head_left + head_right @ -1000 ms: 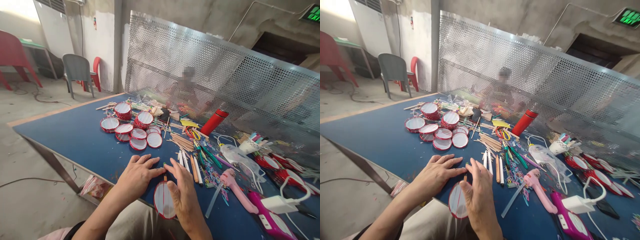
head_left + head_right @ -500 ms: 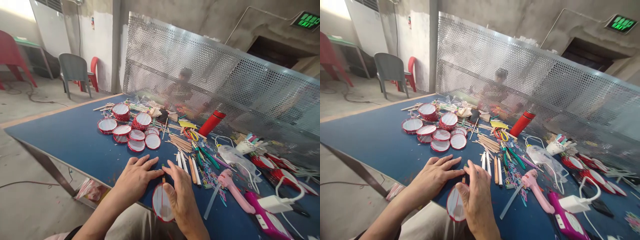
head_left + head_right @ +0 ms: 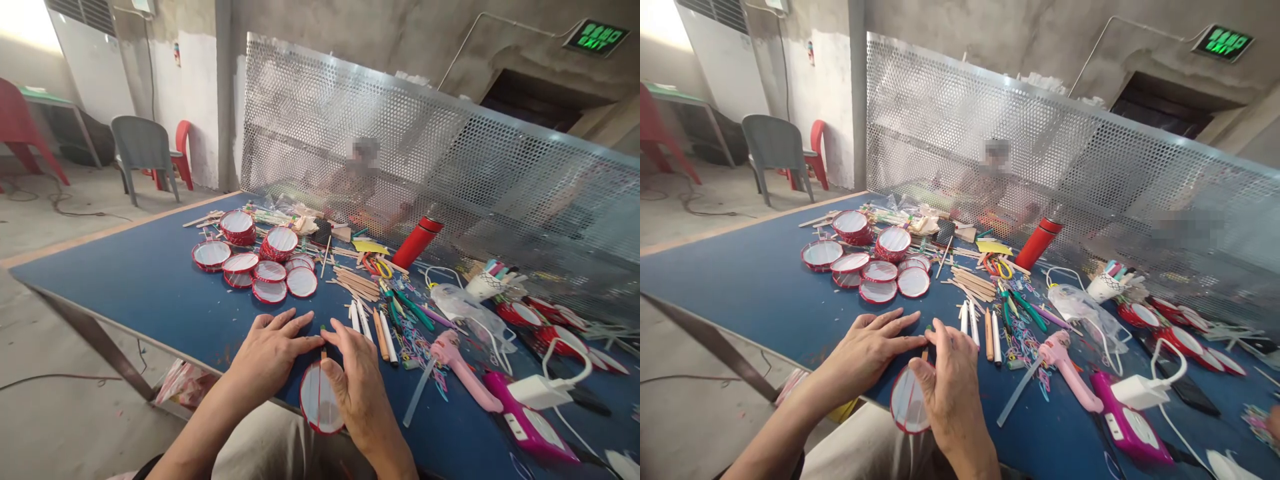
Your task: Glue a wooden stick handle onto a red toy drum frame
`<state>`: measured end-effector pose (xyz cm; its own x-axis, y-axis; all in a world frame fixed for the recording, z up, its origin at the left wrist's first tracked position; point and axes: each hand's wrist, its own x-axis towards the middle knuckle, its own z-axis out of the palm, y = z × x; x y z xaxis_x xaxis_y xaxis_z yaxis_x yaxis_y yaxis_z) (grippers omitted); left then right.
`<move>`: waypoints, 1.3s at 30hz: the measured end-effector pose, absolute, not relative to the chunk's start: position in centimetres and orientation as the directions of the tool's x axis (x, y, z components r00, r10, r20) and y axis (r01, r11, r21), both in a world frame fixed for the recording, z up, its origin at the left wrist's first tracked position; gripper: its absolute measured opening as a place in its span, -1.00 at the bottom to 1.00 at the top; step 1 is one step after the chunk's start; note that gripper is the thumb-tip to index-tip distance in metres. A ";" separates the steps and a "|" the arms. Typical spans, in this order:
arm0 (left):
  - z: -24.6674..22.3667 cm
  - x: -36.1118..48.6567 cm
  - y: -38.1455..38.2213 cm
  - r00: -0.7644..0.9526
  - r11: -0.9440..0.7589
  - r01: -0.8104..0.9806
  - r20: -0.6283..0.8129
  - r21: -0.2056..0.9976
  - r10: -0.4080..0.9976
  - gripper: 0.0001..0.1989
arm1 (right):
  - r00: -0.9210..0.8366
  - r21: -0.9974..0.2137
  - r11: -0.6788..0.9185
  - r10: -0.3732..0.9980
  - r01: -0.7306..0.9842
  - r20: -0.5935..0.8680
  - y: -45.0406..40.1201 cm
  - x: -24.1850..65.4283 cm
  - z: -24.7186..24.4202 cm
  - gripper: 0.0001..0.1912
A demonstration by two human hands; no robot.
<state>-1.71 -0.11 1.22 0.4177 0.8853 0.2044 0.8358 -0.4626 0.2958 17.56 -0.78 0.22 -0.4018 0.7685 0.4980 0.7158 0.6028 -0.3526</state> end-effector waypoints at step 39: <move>0.9 -1.8 -0.2 0.422 -0.470 0.842 0.220 0.264 0.880 -0.53 | -0.380 -0.380 0.600 0.770 0.703 0.513 -1.3 17.9 0.5 -0.34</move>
<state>-1.84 -0.19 0.93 0.4217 0.8796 0.2203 0.8422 -0.4700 0.2644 17.86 -1.26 0.51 -0.3799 0.7699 0.5127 0.7034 0.6004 -0.3804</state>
